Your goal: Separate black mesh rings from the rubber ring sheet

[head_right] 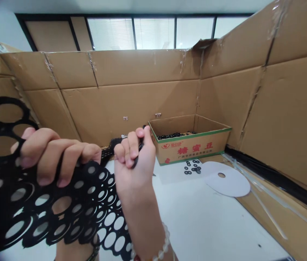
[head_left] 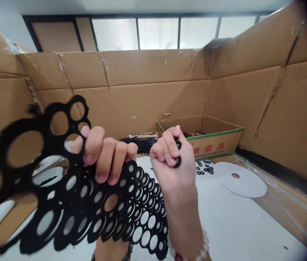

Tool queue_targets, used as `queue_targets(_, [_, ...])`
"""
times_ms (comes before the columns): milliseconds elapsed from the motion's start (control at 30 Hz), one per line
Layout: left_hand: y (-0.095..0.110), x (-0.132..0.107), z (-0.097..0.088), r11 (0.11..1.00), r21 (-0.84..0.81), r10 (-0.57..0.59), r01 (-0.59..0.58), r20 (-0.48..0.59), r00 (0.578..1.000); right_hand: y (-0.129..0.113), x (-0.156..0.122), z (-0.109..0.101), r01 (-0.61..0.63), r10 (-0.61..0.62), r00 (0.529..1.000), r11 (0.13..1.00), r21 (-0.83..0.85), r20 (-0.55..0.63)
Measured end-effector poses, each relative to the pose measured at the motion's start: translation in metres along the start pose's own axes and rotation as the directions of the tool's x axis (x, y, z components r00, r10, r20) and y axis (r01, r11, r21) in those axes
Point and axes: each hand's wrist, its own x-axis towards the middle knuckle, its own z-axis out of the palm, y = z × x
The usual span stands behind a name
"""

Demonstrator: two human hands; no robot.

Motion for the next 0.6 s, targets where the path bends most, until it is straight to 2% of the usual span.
queue_targets(67, [0.007,0.000,-0.010,0.998,0.003,-0.057,0.057,0.015,0.998,0.009,0.004,-0.002,-0.053,0.052,0.997,0.999,-0.002,-0.058])
queue_targets(167, [0.015,0.000,-0.021,0.998,0.070,0.002,0.004,-0.086,0.996,0.020,0.026,-0.017,-0.158,0.146,0.973,0.986,-0.058,-0.176])
queue_targets(233, [0.018,0.000,-0.024,0.990,0.130,0.067,-0.047,-0.153,0.986,0.027,0.050,-0.036,-0.216,0.188,0.948,0.973,-0.086,-0.257])
queue_targets(300, [0.021,0.001,-0.022,0.980,0.186,0.113,-0.077,-0.196,0.974,0.035,0.076,-0.061,-0.283,0.226,0.902,0.953,-0.109,-0.367])
queue_targets(400, [0.023,0.003,-0.018,0.965,0.236,0.163,-0.114,-0.201,0.966,0.051,0.108,-0.101,-0.361,0.248,0.831,0.921,-0.144,-0.498])
queue_targets(467, [0.024,0.002,-0.014,0.956,0.251,0.201,-0.150,-0.194,0.960,0.062,0.120,-0.122,-0.400,0.254,0.799,0.901,-0.167,-0.546])
queue_targets(533, [0.024,-0.003,-0.011,0.951,0.265,0.220,-0.161,-0.210,0.953,0.070,0.127,-0.138,-0.423,0.252,0.784,0.886,-0.191,-0.567])
queue_targets(600, [0.024,-0.010,-0.011,0.945,0.313,0.169,-0.095,-0.219,0.961,0.077,0.132,-0.149,-0.414,0.229,0.793,0.882,-0.225,-0.565])
